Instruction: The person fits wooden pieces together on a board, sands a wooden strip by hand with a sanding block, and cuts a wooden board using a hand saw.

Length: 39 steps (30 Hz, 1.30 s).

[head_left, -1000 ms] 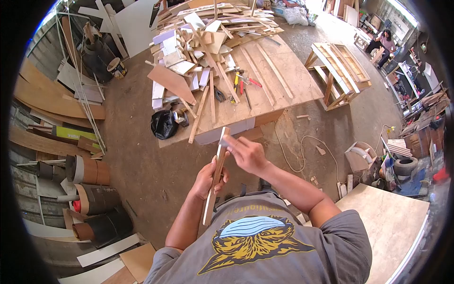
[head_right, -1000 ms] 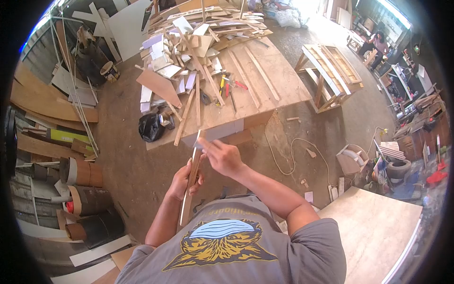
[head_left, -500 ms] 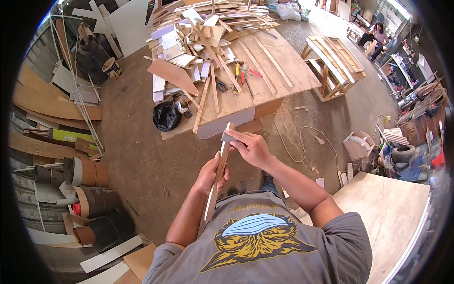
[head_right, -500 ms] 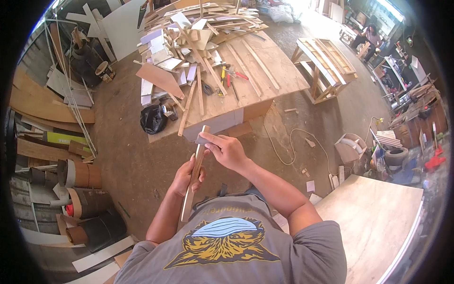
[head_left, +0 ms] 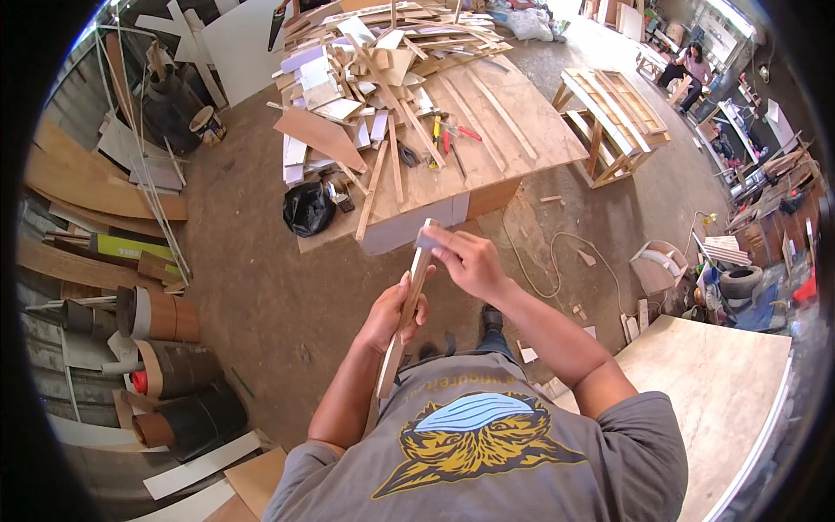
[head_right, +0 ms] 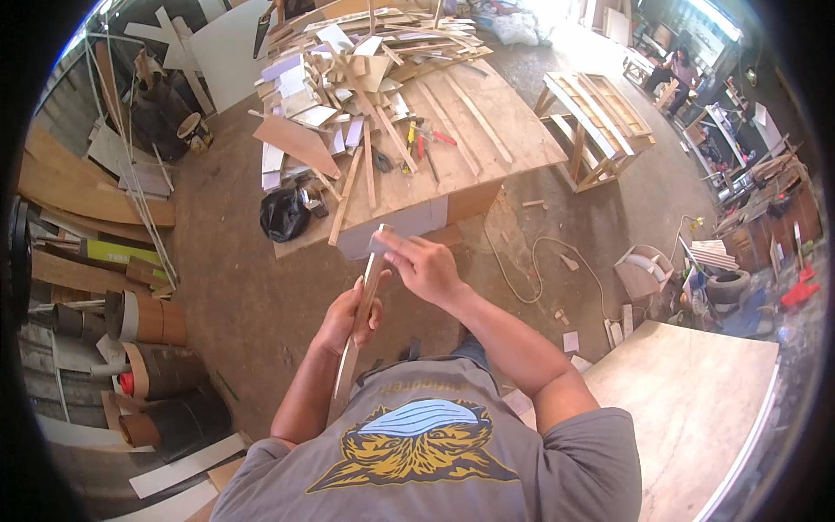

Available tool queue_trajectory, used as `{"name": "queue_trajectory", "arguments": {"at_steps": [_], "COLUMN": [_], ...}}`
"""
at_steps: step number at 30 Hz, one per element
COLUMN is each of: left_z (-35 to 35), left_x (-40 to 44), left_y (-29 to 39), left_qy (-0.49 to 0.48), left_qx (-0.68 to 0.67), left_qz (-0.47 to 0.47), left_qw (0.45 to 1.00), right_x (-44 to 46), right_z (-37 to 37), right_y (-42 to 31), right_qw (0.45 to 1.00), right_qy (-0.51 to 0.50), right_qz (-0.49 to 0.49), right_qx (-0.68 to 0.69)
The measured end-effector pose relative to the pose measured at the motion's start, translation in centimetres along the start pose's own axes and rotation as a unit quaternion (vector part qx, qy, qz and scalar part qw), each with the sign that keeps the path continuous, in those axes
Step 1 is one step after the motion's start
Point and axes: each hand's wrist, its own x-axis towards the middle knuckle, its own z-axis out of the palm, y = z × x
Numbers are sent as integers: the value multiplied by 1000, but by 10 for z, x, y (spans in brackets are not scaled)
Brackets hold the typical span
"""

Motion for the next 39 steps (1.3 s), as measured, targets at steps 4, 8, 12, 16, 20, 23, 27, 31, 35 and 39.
{"name": "queue_trajectory", "arguments": {"at_steps": [4, 8, 12, 16, 20, 23, 27, 31, 35, 39], "left_z": [-2, 2, -3, -3, -1, -4, -9, -7, -27, -28], "left_x": [-1, -5, -1, -3, -3, -3, -6, -26, -45, -45], "left_y": [-11, -7, -16, -14, -6, -3, -4, -8, -28, -34], "left_qy": [62, 14, 62, 34, 30, 24, -14, -19, -27, 18], "left_qx": [5, -4, -12, -2, 1, 5, -40, -80, -75, -51], "left_qz": [-17, 9, -16, -1, 15, 23, 9, -19, -45, -22], "left_qw": [998, 1000, 998, 999, 999, 999, 999, 996, 996, 998], "right_x": [-13, -1, -17, -2, 8, 17, 24, 24, 19, 20], "right_z": [9, 1, 11, 6, 11, 8, 11, 11, 13, 11], "right_y": [-15, -10, -24, -9, 3, -2, 17, 31, 33, 8], "right_qw": [997, 999, 995, 995, 989, 922, 884, 903, 963, 996], "right_qy": [-55, -24, -92, -101, -102, -160, -158, -143, -78, -24], "right_qz": [-54, 26, -21, 15, 102, 271, 287, 276, 209, 83], "right_qx": [-3, 20, 26, -2, 44, 226, 333, 298, 152, -15]}}
